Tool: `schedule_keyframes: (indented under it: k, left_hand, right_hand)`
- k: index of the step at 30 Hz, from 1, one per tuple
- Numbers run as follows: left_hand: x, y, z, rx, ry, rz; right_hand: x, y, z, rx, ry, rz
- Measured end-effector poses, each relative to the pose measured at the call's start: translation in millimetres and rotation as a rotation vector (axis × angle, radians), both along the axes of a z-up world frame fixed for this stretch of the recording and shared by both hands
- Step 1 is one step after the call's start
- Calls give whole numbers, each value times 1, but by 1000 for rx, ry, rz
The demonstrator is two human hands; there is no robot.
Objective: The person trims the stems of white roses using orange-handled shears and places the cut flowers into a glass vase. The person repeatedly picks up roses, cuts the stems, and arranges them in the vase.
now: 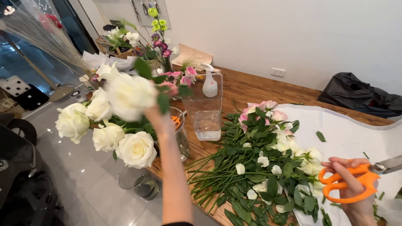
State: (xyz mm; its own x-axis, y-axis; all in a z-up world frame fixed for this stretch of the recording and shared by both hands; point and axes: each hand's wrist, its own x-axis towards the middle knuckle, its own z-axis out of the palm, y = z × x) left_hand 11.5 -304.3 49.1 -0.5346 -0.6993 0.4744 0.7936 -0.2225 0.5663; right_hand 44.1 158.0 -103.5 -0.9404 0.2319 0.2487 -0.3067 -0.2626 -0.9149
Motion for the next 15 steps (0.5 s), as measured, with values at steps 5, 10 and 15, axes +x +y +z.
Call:
schedule_keyframes:
  k: [5, 10, 15]
  left_hand:
    - [8, -39, 4, 9, -21, 207]
    - [-11, -58, -23, 88, -18, 200]
    - [-36, -59, -50, 352, -651, 360]
  right_hand:
    - [-10, 18, -14, -23, -70, -53]
    - [-19, 26, -12, -36, -52, -29]
    - [-25, 26, 0, -47, -73, -21]
